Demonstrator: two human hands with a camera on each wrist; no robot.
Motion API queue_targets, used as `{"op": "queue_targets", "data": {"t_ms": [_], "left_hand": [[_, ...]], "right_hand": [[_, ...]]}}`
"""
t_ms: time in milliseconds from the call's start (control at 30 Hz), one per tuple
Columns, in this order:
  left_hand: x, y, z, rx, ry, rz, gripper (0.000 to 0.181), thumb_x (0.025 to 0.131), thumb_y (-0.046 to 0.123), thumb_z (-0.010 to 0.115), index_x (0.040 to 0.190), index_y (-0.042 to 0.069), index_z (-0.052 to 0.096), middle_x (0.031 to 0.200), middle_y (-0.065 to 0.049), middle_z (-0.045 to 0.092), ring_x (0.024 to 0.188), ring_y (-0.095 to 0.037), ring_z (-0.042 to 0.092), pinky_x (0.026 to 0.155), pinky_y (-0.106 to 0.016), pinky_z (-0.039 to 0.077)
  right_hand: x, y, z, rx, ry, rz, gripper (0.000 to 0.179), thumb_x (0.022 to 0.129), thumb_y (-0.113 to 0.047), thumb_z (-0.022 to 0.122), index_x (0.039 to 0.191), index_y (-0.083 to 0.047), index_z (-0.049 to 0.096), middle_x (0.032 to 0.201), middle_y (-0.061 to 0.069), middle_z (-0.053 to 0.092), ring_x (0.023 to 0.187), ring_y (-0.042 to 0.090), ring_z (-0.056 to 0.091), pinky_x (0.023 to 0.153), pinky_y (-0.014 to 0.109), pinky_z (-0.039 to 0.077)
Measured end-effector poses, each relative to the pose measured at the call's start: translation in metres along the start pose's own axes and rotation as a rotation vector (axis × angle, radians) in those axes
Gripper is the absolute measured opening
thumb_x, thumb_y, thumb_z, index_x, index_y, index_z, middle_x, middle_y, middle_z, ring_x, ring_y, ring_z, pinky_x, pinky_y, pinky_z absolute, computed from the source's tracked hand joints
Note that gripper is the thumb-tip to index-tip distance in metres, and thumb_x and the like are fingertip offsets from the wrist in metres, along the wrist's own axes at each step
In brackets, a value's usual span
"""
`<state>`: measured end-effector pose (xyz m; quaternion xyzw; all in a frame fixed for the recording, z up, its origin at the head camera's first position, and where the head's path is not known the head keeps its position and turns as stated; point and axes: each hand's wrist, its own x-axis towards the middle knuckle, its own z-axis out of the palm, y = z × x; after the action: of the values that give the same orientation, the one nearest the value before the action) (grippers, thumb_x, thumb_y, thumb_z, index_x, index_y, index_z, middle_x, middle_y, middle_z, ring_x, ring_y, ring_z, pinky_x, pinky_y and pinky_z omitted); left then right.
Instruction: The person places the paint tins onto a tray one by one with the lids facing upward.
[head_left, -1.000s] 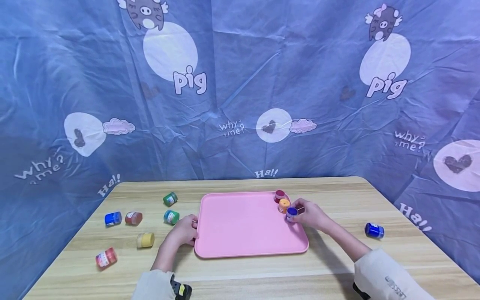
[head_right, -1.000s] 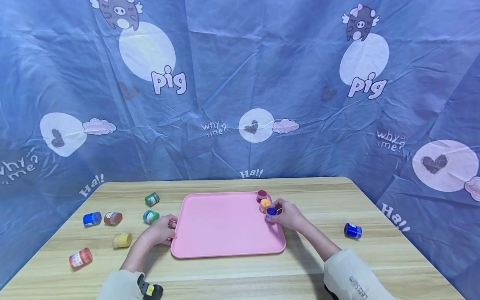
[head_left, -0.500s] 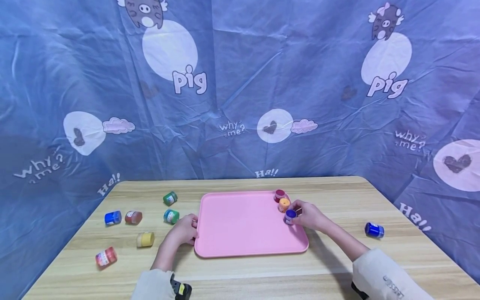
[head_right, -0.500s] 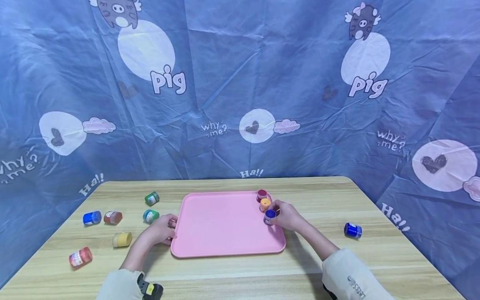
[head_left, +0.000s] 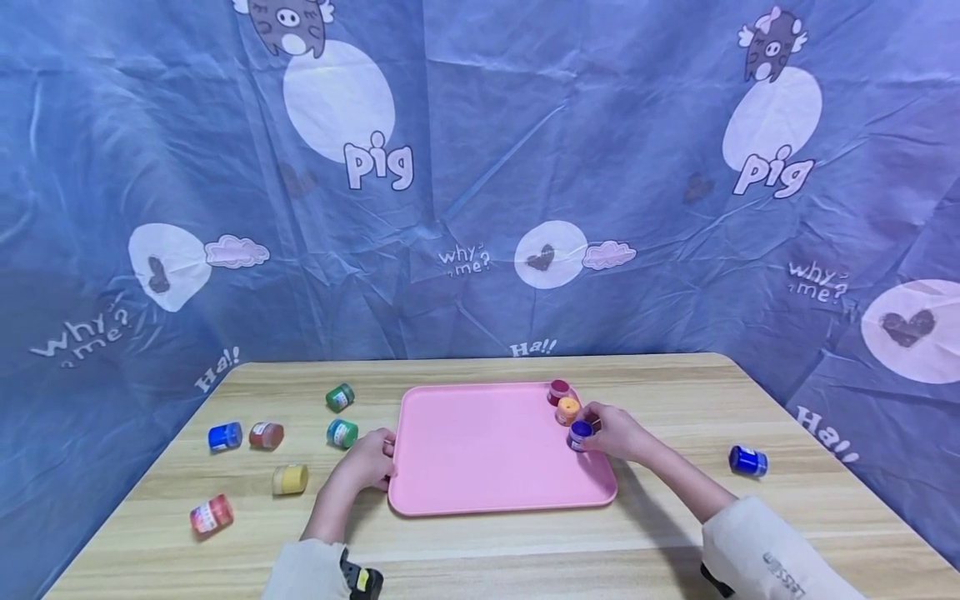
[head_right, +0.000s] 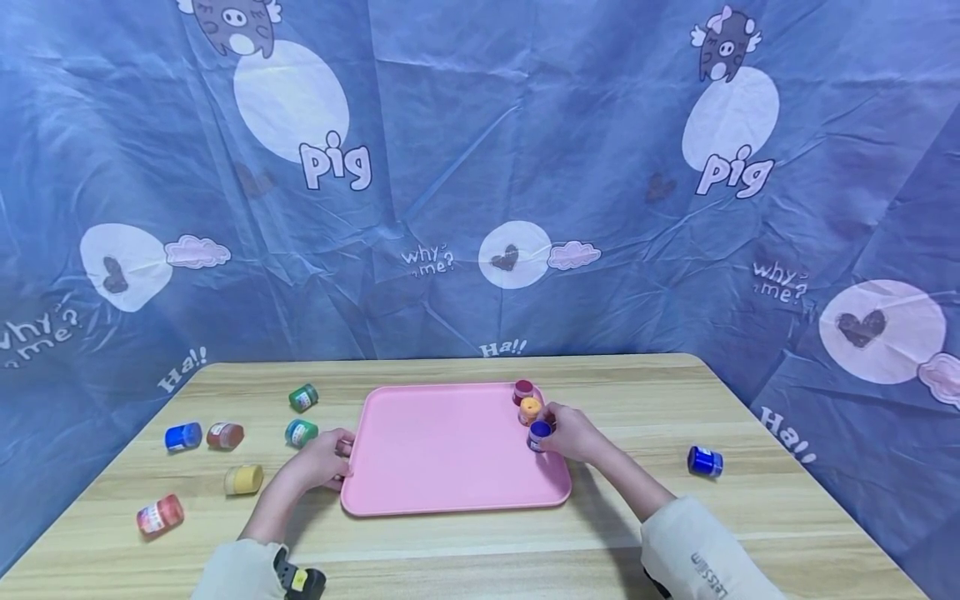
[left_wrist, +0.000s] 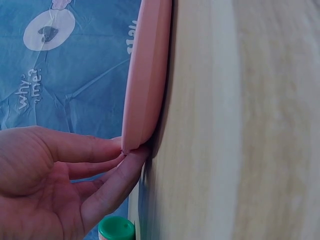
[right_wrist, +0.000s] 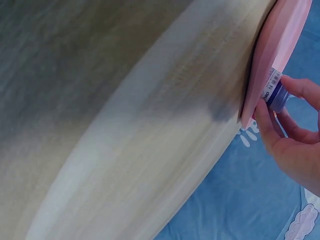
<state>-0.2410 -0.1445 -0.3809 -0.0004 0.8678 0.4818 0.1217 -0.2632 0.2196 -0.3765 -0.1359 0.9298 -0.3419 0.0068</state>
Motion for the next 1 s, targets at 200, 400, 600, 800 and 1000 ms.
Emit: {"op": "queue_targets", "data": {"t_ms": [200, 400, 600, 800, 1000], "left_hand": [[0.001, -0.001, 0.001, 0.005, 0.003, -0.004, 0.046, 0.073, -0.022, 0.050, 0.118, -0.017, 0.042, 0.092, -0.019, 0.051, 0.072, -0.025, 0.058, 0.058, -0.034, 0.054], [0.001, -0.002, 0.001, 0.003, 0.004, -0.003, 0.046, 0.072, -0.022, 0.050, 0.118, -0.017, 0.042, 0.092, -0.019, 0.051, 0.071, -0.025, 0.058, 0.058, -0.034, 0.054], [-0.001, -0.002, 0.001, -0.008, 0.007, 0.007, 0.044, 0.072, -0.022, 0.050, 0.115, -0.018, 0.042, 0.091, -0.019, 0.051, 0.071, -0.025, 0.057, 0.058, -0.035, 0.055], [-0.001, -0.003, 0.001, -0.011, 0.001, 0.006, 0.045, 0.071, -0.023, 0.050, 0.115, -0.018, 0.043, 0.090, -0.019, 0.051, 0.071, -0.026, 0.058, 0.058, -0.035, 0.055], [0.001, -0.003, 0.001, -0.001, 0.003, 0.003, 0.046, 0.071, -0.023, 0.050, 0.117, -0.017, 0.043, 0.091, -0.019, 0.050, 0.071, -0.026, 0.057, 0.058, -0.035, 0.054]], "right_hand": [[-0.003, -0.002, -0.002, -0.012, -0.002, -0.014, 0.036, 0.067, 0.002, 0.074, 0.096, 0.010, 0.055, 0.086, 0.013, 0.060, 0.082, 0.028, 0.058, 0.070, 0.035, 0.051], [-0.008, 0.000, -0.017, 0.003, -0.023, -0.015, 0.036, 0.065, 0.005, 0.070, 0.096, 0.013, 0.055, 0.086, 0.016, 0.060, 0.082, 0.033, 0.059, 0.072, 0.038, 0.052], [-0.015, 0.010, -0.044, -0.045, -0.013, -0.046, 0.029, 0.067, 0.007, 0.067, 0.094, 0.012, 0.057, 0.086, 0.019, 0.060, 0.081, 0.034, 0.059, 0.070, 0.039, 0.052], [-0.031, 0.026, -0.069, -0.120, 0.024, -0.066, 0.022, 0.069, 0.005, 0.067, 0.090, 0.010, 0.059, 0.083, 0.015, 0.061, 0.078, 0.032, 0.060, 0.065, 0.034, 0.050], [-0.046, 0.047, -0.093, -0.248, 0.078, -0.062, 0.018, 0.070, 0.001, 0.068, 0.086, 0.005, 0.060, 0.083, 0.012, 0.062, 0.075, 0.029, 0.059, 0.064, 0.035, 0.049]]}}
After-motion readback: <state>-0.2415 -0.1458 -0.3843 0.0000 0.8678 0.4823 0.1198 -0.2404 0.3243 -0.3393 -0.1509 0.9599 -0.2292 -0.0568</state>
